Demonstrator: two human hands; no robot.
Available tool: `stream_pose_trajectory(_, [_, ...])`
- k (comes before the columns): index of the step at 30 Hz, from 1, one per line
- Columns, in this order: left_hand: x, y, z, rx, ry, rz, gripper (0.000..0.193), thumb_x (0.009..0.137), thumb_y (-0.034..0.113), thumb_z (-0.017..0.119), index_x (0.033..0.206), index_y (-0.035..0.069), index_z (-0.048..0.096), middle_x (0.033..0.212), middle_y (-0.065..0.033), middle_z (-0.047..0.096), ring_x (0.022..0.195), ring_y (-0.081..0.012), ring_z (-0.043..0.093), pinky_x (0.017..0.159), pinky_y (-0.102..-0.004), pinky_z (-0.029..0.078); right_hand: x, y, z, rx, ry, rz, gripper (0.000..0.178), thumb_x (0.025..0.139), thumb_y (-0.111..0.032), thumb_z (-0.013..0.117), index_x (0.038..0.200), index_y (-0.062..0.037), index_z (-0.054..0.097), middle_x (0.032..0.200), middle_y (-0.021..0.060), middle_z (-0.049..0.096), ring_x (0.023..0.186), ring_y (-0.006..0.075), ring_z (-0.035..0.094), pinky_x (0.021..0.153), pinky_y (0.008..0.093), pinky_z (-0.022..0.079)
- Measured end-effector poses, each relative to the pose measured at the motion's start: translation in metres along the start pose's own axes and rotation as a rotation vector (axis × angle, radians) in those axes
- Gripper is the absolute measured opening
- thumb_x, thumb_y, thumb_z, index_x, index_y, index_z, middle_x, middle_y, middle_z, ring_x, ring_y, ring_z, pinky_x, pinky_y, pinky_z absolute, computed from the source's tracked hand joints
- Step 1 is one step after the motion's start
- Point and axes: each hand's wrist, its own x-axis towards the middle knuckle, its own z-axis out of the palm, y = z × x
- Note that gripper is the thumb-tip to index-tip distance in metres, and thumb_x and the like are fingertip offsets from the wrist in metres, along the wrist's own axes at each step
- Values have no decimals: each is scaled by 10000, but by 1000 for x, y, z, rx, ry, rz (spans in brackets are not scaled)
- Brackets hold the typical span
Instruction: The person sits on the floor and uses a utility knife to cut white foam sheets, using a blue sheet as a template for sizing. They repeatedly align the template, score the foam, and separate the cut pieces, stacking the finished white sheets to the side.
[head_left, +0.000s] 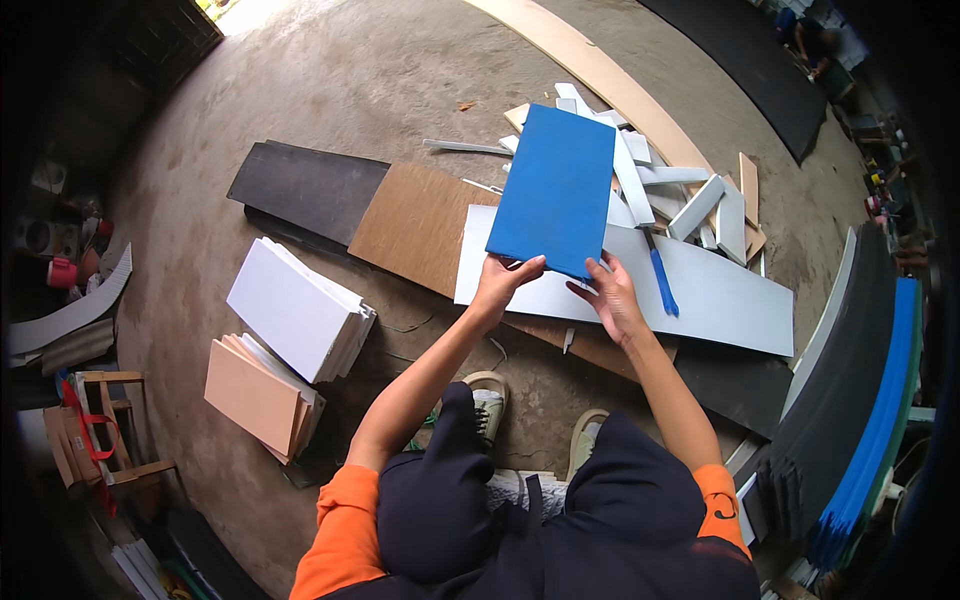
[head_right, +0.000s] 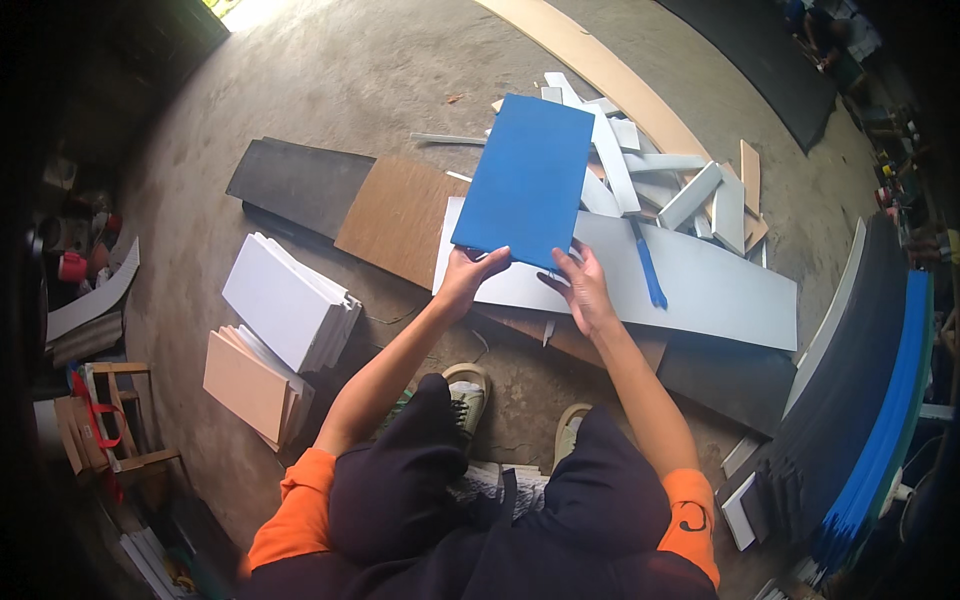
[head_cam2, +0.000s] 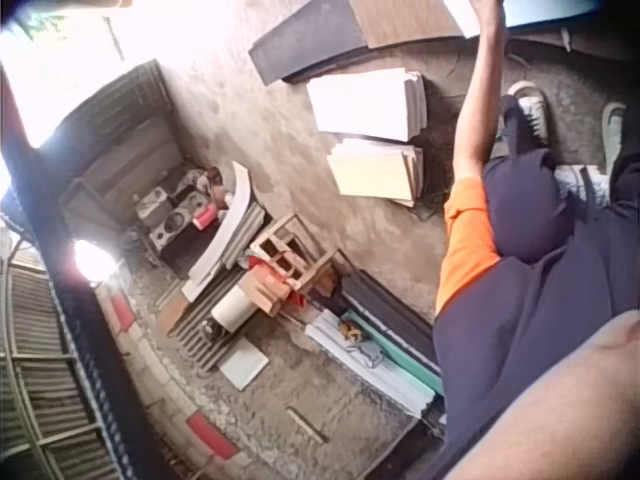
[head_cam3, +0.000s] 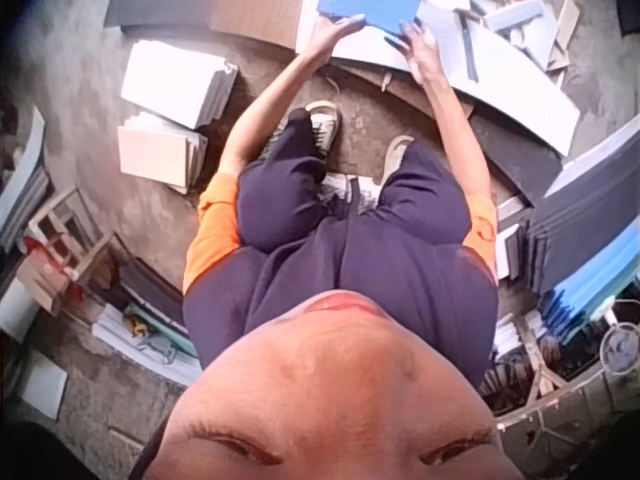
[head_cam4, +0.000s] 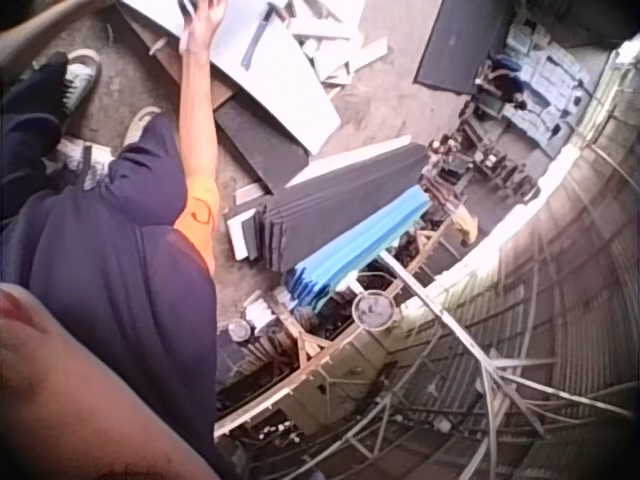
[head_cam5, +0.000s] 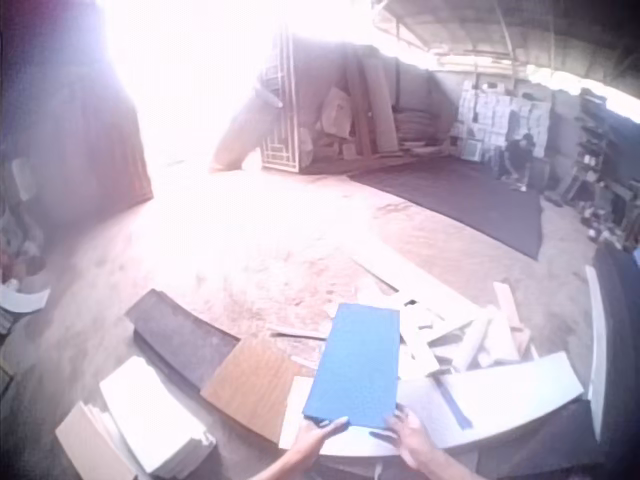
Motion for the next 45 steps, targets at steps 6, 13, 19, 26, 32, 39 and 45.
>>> stream_pose_trajectory(6, [-17,-24,1,-40,38,14,540,765,130,676,1174,5,347,971,-98,560,871,-143,579,734,-263,501,-13,15,-1,-13,49,66,477,803,-82,607,1186,-32,327,1134,113,450,989,199,512,751,349,514])
stream_pose_trajectory(13, [28,21,-70,121,241,217,685,788,138,641,1303,74,193,1057,-141,537,904,-179,571,794,-305,475,-17,-3,-59,-541,-293,339,550,747,-111,681,1201,-29,382,966,89,562,812,141,561,608,261,474])
stream_pose_trajectory(19, [12,-3,-99,354,298,130,385,754,161,684,1069,-2,533,839,-129,639,787,-154,606,730,-252,475,24,-9,-97,-171,291,25,512,759,-134,670,1178,-34,394,938,69,577,857,143,562,785,297,449])
stream_pose_trajectory(26, [-3,-38,-118,1092,344,166,375,744,139,679,1067,-6,557,1009,-157,584,831,-192,613,753,-296,494,55,52,-135,-1028,328,-169,599,688,-126,699,1219,-26,439,1051,135,504,901,195,553,795,305,456])
stream_pose_trajectory(32, [3,-30,-127,1136,206,242,362,744,132,665,1077,16,585,1008,-164,581,790,-238,617,718,-322,489,48,69,-127,-1236,394,-153,693,642,-152,745,1244,-55,415,977,108,453,756,183,517,716,307,469])
stream_pose_trajectory(39, [2,-32,-123,1136,210,102,408,730,121,678,1117,54,570,1041,-152,577,817,-220,624,733,-308,500,46,68,-119,-1241,383,-176,733,621,-104,753,1258,-73,393,979,107,448,754,192,521,714,305,477])
stream_pose_trajectory(45, [-5,-38,-131,1165,209,154,409,719,107,685,1112,65,577,1018,-138,586,779,-189,626,678,-293,513,42,67,-117,-1235,346,-190,719,622,-100,751,1248,-74,398,978,104,448,747,190,523,702,299,481])
